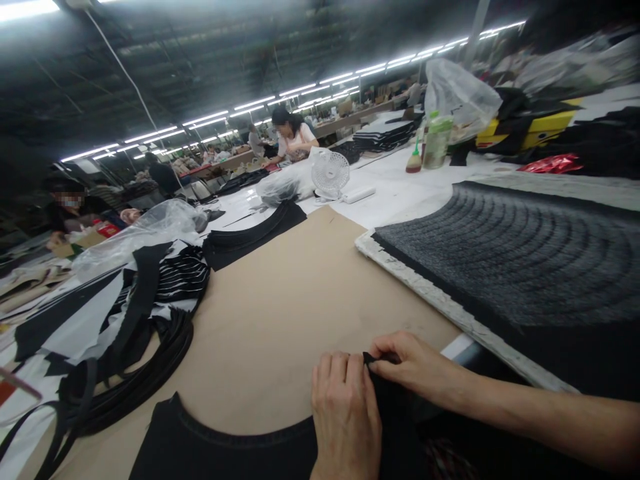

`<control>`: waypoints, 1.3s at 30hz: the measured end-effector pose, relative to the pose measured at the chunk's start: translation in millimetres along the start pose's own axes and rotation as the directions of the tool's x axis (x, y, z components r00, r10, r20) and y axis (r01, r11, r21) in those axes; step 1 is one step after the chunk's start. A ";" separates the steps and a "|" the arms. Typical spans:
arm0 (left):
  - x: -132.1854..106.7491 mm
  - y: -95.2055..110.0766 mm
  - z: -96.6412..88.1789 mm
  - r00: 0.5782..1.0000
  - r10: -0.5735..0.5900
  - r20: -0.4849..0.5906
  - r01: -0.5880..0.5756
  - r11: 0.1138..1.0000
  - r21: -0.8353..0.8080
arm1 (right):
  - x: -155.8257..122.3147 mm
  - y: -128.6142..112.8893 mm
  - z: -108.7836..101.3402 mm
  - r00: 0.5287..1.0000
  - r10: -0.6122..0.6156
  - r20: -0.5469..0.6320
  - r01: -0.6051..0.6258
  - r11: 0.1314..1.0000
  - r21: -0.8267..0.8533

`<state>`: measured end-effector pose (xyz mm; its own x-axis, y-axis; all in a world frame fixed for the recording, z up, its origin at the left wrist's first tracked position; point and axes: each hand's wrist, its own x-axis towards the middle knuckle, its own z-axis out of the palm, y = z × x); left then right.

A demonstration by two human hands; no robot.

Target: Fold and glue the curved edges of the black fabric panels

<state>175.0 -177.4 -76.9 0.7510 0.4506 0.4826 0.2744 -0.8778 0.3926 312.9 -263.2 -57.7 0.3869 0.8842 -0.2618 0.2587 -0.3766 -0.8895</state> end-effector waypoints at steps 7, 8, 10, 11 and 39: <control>5.8 4.0 -7.9 0.999 0.030 -0.022 -0.028 0.997 0.078 | -1.6 -6.4 1.5 0.999 -0.038 -0.037 0.036 0.998 -0.050; 7.8 4.5 -10.0 0.999 0.026 -0.021 -0.024 0.997 0.079 | -2.4 -7.4 1.2 0.999 -0.036 -0.038 0.034 0.998 -0.055; 13.4 4.7 -14.9 1.000 -0.024 0.004 0.024 0.998 0.051 | -3.4 -7.8 0.2 0.999 -0.025 -0.031 0.023 0.998 -0.062; 17.1 4.3 -17.4 0.996 -0.074 0.039 0.074 0.997 0.015 | -3.5 -7.2 -0.3 0.999 -0.017 -0.027 0.016 0.998 -0.066; -15.1 -19.8 12.9 0.992 0.069 0.104 -0.072 0.997 0.020 | 23.6 -2.1 -33.8 0.879 -0.406 0.249 0.475 0.705 -0.527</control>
<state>165.9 -168.9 -102.1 0.8264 0.3696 0.4249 0.2317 -0.9108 0.3416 351.4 -250.9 -49.4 0.0149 0.9992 0.0374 0.8323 0.0084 -0.5542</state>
